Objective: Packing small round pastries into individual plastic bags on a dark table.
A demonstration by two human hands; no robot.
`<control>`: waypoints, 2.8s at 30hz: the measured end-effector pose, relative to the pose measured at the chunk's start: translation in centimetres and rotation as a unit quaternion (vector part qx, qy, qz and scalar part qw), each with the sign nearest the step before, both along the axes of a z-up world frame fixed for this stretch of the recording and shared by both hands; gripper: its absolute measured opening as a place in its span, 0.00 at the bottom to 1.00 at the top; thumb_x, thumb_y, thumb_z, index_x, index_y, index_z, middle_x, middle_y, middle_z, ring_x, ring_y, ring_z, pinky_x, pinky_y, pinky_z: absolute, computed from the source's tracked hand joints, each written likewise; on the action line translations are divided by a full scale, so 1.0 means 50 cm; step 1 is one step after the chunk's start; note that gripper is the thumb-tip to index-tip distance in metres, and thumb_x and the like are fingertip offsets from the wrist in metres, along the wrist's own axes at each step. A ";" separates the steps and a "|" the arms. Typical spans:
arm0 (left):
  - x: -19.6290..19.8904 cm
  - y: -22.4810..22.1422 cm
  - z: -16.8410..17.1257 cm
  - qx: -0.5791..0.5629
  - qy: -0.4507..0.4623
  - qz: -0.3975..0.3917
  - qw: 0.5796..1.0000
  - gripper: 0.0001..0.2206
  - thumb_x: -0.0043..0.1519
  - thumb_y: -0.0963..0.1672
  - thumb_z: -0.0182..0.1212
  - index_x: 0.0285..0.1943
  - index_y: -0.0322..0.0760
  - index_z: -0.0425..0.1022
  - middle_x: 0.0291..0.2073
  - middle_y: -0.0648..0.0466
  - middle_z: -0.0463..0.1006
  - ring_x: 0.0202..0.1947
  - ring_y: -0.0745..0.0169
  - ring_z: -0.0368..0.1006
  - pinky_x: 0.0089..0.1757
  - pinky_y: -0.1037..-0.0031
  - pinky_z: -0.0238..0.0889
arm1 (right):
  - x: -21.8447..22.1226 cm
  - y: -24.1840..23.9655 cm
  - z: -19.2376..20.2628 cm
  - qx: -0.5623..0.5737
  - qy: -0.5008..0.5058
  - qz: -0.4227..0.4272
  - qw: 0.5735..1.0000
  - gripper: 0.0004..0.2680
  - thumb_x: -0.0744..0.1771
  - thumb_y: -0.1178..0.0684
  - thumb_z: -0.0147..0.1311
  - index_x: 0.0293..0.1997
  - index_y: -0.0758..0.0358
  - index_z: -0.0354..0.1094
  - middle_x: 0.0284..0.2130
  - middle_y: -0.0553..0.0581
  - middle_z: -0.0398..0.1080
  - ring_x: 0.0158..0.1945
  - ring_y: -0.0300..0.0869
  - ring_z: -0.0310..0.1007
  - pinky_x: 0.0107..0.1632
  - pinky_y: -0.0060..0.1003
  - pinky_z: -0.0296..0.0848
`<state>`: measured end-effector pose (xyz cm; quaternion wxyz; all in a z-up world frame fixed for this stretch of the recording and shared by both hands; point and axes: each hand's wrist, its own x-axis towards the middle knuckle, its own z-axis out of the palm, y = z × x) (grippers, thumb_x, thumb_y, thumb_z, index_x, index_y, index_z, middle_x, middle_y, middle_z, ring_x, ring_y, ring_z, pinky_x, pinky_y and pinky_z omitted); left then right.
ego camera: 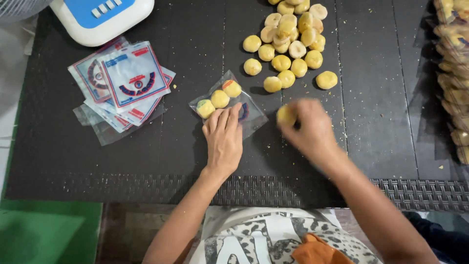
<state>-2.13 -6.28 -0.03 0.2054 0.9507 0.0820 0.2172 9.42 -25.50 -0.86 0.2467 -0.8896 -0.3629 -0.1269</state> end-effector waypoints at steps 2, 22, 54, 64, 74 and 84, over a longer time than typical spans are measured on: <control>0.001 0.000 0.004 -0.008 -0.001 -0.001 1.000 0.18 0.66 0.42 0.45 0.66 0.42 0.63 0.51 0.50 0.70 0.58 0.51 0.59 0.52 0.57 0.50 | -0.043 0.016 0.004 0.020 0.047 0.005 0.999 0.12 0.57 0.52 0.64 0.39 0.57 0.69 0.30 0.54 0.66 0.38 0.51 0.70 0.40 0.42 0.70; 0.025 0.007 -0.016 0.110 -0.087 0.021 0.990 0.19 0.61 0.43 0.56 0.62 0.44 0.67 0.47 0.56 0.73 0.54 0.58 0.64 0.50 0.60 0.53 | 0.134 0.112 0.011 0.006 -0.156 0.076 0.985 0.13 0.60 0.46 0.65 0.43 0.58 0.72 0.32 0.54 0.70 0.42 0.49 0.64 0.44 0.41 0.62; -0.070 0.123 -0.018 0.018 -0.043 0.082 0.996 0.24 0.52 0.46 0.69 0.56 0.40 0.66 0.46 0.51 0.66 0.46 0.48 0.65 0.44 0.61 0.62 | -0.029 0.198 -0.047 0.084 -0.092 0.193 0.973 0.02 0.64 0.60 0.52 0.35 0.58 0.67 0.22 0.52 0.60 0.28 0.46 0.66 0.35 0.37 0.69; -0.059 0.141 -0.013 -0.081 -0.092 0.027 0.992 0.02 0.66 0.42 0.49 0.44 0.40 0.66 0.37 0.53 0.64 0.40 0.49 0.70 0.44 0.67 0.66 | -0.068 0.183 -0.034 0.002 -0.106 0.155 0.982 0.04 0.62 0.57 0.54 0.37 0.57 0.67 0.26 0.53 0.65 0.33 0.47 0.68 0.37 0.39 0.68; 0.026 0.101 -0.022 0.109 -0.070 0.107 0.986 0.23 0.50 0.48 0.66 0.55 0.44 0.68 0.48 0.53 0.68 0.52 0.52 0.62 0.45 0.57 0.54 | -0.062 0.199 -0.007 -0.019 -0.004 0.104 0.994 0.11 0.61 0.60 0.55 0.45 0.61 0.62 0.32 0.55 0.61 0.38 0.51 0.66 0.39 0.42 0.66; 0.025 0.105 -0.015 0.053 -0.073 0.015 0.996 0.20 0.50 0.40 0.61 0.53 0.48 0.72 0.49 0.60 0.72 0.55 0.59 0.63 0.49 0.62 0.54 | -0.063 0.189 -0.005 -0.032 -0.022 0.064 0.997 0.11 0.61 0.58 0.54 0.46 0.57 0.61 0.33 0.51 0.58 0.38 0.49 0.65 0.38 0.42 0.66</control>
